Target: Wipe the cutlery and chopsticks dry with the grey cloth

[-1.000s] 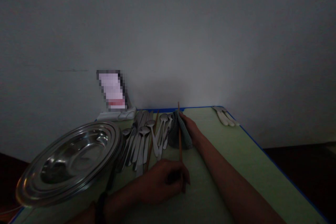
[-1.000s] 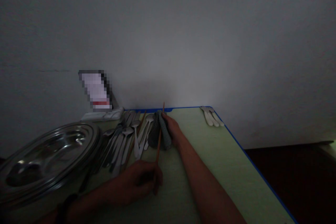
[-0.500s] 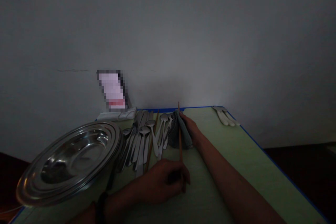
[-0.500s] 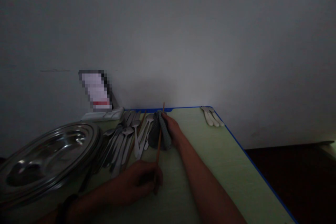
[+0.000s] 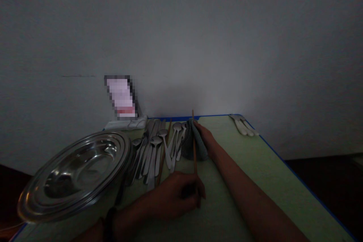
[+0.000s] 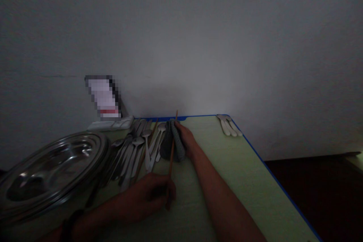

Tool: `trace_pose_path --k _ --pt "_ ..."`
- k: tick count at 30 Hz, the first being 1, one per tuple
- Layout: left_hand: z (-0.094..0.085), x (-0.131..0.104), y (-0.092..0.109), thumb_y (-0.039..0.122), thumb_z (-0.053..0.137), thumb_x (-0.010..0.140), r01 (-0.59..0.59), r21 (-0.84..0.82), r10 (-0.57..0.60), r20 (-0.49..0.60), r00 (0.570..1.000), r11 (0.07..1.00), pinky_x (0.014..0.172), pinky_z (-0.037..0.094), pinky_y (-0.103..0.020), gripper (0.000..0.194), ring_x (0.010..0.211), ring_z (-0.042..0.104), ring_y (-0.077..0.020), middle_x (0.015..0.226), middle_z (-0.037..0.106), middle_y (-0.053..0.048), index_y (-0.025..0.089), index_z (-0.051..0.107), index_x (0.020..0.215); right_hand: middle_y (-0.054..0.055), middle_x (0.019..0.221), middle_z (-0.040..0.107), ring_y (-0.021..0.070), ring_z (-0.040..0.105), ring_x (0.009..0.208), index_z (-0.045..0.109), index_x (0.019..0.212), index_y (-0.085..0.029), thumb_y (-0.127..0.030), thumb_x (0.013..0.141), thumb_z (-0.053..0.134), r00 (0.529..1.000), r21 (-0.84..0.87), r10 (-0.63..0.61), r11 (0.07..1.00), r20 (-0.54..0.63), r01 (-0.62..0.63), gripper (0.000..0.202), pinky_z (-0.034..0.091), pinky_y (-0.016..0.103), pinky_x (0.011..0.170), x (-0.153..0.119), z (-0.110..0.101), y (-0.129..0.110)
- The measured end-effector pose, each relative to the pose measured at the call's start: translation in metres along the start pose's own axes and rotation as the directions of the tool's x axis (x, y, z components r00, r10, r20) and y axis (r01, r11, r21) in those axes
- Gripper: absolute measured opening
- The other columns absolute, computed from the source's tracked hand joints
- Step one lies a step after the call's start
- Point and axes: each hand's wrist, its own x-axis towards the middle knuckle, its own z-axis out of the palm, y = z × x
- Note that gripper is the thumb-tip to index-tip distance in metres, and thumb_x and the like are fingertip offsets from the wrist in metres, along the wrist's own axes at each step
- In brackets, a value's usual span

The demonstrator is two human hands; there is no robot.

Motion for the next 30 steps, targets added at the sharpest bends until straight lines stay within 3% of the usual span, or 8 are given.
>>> trace_pose_path --k 4,8,14,19,24,30 --pt "0.0 0.0 0.0 0.006 0.044 0.072 0.014 -0.004 -0.014 0.004 1.0 1.0 0.059 0.043 -0.018 0.023 0.065 0.057 -0.0108 0.072 0.064 0.0 0.014 0.061 0.084 0.003 0.069 0.07 0.0167 0.063 0.065 0.07 0.082 -0.016 -0.042 0.072 0.062 1.0 0.026 0.01 1.0 0.011 -0.011 0.029 0.05 0.029 0.07 0.001 0.001 0.001" --pt "0.001 0.0 0.0 0.005 0.043 0.071 0.004 0.053 -0.004 0.008 1.0 0.999 0.058 0.042 -0.018 0.023 0.064 0.057 -0.0109 0.069 0.063 0.0 0.015 0.063 0.078 -0.001 0.063 0.068 0.0159 0.062 0.065 0.068 0.076 -0.018 -0.037 0.069 0.064 0.995 0.076 -0.028 0.996 -0.099 0.036 0.021 0.049 0.026 0.068 0.006 -0.001 0.001" --pt "0.005 -0.004 0.001 0.01 0.052 0.067 -0.195 0.36 0.175 0.089 0.981 0.912 0.066 0.039 -0.023 0.014 0.063 0.054 -0.0128 0.065 0.06 0.001 0.018 0.061 0.073 -0.006 0.052 0.06 0.0137 0.059 0.059 0.06 0.067 -0.024 -0.034 0.073 0.053 0.946 0.182 -0.103 0.969 -0.307 0.165 0.014 0.048 0.024 0.062 0.018 -0.01 0.0" --pt "0.005 -0.006 -0.005 0.018 0.057 0.063 -0.318 0.473 0.246 0.208 0.947 0.822 0.053 0.033 -0.025 0.01 0.054 0.048 -0.013 0.053 0.052 0.003 0.02 0.049 0.058 -0.005 0.048 0.057 0.0175 0.059 0.062 0.055 0.061 -0.026 -0.033 0.069 0.054 0.908 0.163 -0.142 0.962 -0.394 0.22 0.011 0.048 0.027 0.059 0.025 -0.016 0.006" --pt "0.006 -0.006 -0.012 0.024 0.06 0.06 -0.378 0.546 0.295 0.236 0.926 0.747 0.045 0.023 -0.029 0.021 0.044 0.04 -0.013 0.044 0.043 0.004 0.021 0.041 0.051 -0.005 0.049 0.058 0.0191 0.06 0.066 0.056 0.063 -0.027 -0.036 0.066 0.055 0.9 0.131 -0.17 0.962 -0.401 0.239 0.01 0.048 0.028 0.059 0.031 -0.022 0.01" --pt "0.007 -0.008 -0.009 0.025 0.063 0.059 -0.412 0.518 0.305 0.283 0.909 0.75 0.044 0.02 -0.029 0.027 0.04 0.032 -0.0115 0.038 0.036 0.005 0.021 0.038 0.048 -0.005 0.049 0.057 0.0162 0.06 0.061 0.052 0.06 -0.027 -0.041 0.07 0.052 0.933 0.142 -0.185 0.961 -0.309 0.237 0.017 0.05 0.027 0.064 0.027 -0.028 0.0"
